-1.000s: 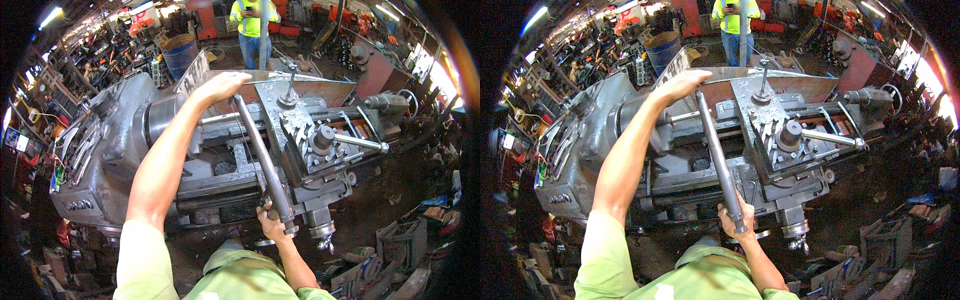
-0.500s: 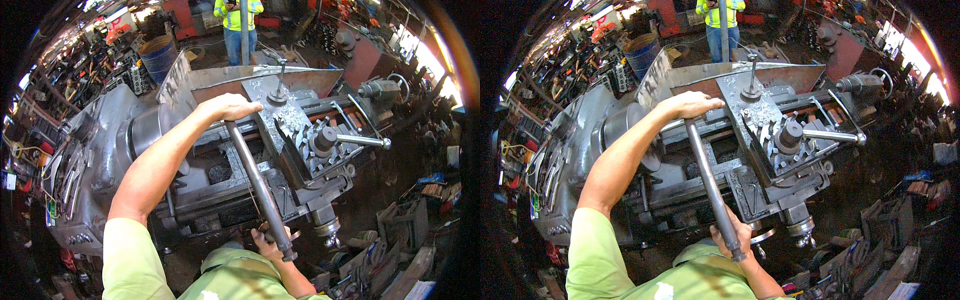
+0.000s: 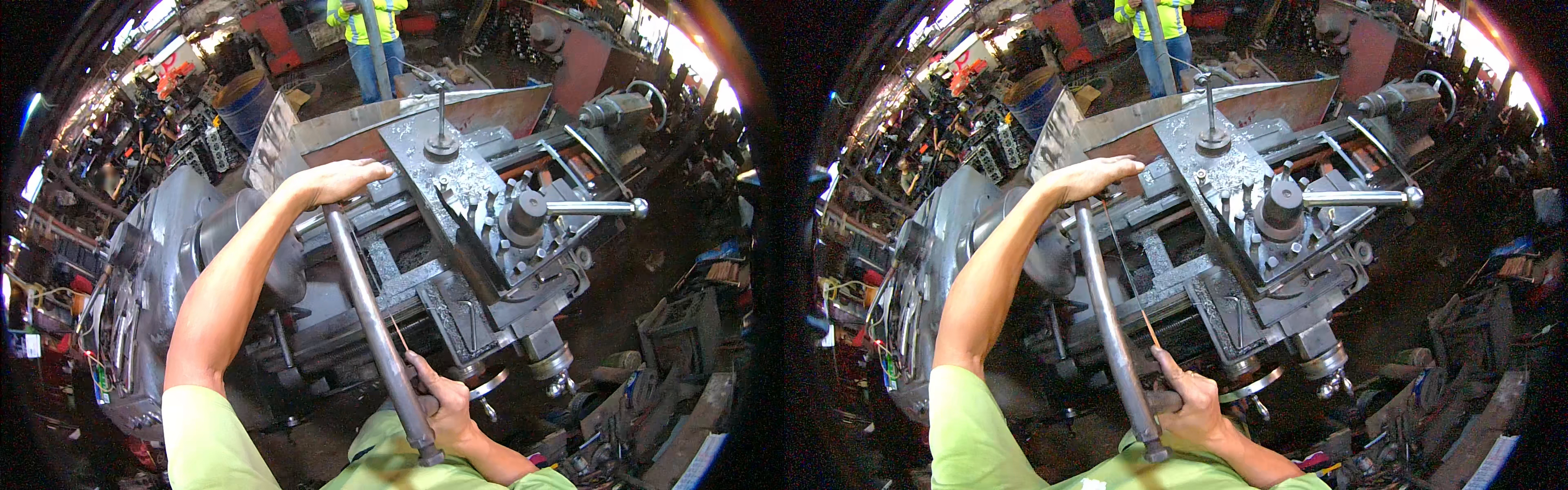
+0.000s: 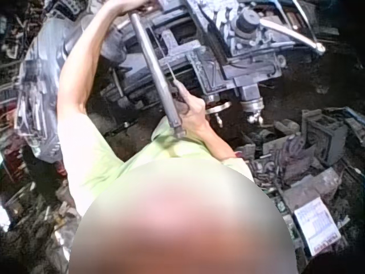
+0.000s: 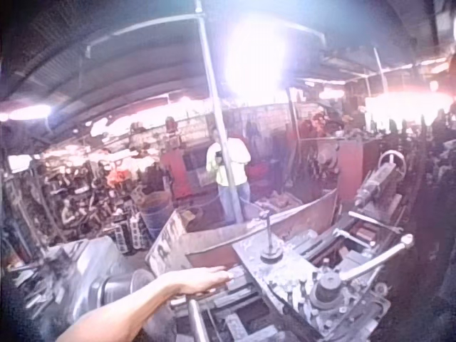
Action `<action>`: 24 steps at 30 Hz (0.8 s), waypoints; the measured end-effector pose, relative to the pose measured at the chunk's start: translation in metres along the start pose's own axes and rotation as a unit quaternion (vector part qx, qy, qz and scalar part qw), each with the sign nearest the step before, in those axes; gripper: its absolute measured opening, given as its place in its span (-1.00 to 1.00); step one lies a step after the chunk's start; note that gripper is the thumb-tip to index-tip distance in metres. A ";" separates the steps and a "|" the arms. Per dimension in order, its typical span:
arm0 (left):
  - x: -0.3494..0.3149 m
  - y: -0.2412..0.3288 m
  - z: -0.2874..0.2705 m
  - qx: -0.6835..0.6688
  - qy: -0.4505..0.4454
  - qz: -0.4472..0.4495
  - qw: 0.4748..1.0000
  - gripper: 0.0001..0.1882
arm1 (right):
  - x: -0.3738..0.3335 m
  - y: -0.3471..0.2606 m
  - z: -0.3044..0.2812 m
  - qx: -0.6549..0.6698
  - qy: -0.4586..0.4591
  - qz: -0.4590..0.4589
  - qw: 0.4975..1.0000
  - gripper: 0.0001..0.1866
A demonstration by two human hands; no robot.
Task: The person operates a lathe to machine a cylindrical metal part, then wipes the part with a cloth. The person then walks to a bench grinder and sharpens a small metal tool against the grinding wheel.
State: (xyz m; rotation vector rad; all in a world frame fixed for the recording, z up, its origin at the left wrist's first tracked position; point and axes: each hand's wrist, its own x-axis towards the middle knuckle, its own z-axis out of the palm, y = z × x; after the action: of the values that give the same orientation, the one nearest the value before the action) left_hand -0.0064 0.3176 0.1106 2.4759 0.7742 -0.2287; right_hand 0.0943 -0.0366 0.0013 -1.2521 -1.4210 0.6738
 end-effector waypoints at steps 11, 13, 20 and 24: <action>0.005 0.006 -0.004 -0.131 0.040 -0.104 0.985 -0.10 | 0.016 -0.001 -0.018 0.047 -0.025 -0.015 0.998 -0.20; 0.005 0.010 -0.004 -0.130 0.037 -0.113 0.984 -0.07 | 0.020 -0.004 -0.023 0.054 -0.037 -0.014 0.998 -0.31; -0.002 0.019 0.000 -0.117 0.061 -0.142 0.981 -0.25 | 0.025 0.014 -0.021 0.063 -0.037 -0.062 0.995 -0.36; -0.001 0.018 -0.001 -0.112 0.061 -0.123 0.984 -0.27 | 0.022 0.022 -0.021 0.078 -0.040 -0.073 0.993 -0.38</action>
State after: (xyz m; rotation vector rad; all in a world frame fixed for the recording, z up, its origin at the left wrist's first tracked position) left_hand 0.0035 0.3054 0.1198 2.1960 1.0974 -0.0738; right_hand 0.1236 -0.0142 -0.0050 -0.9993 -1.4804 0.7260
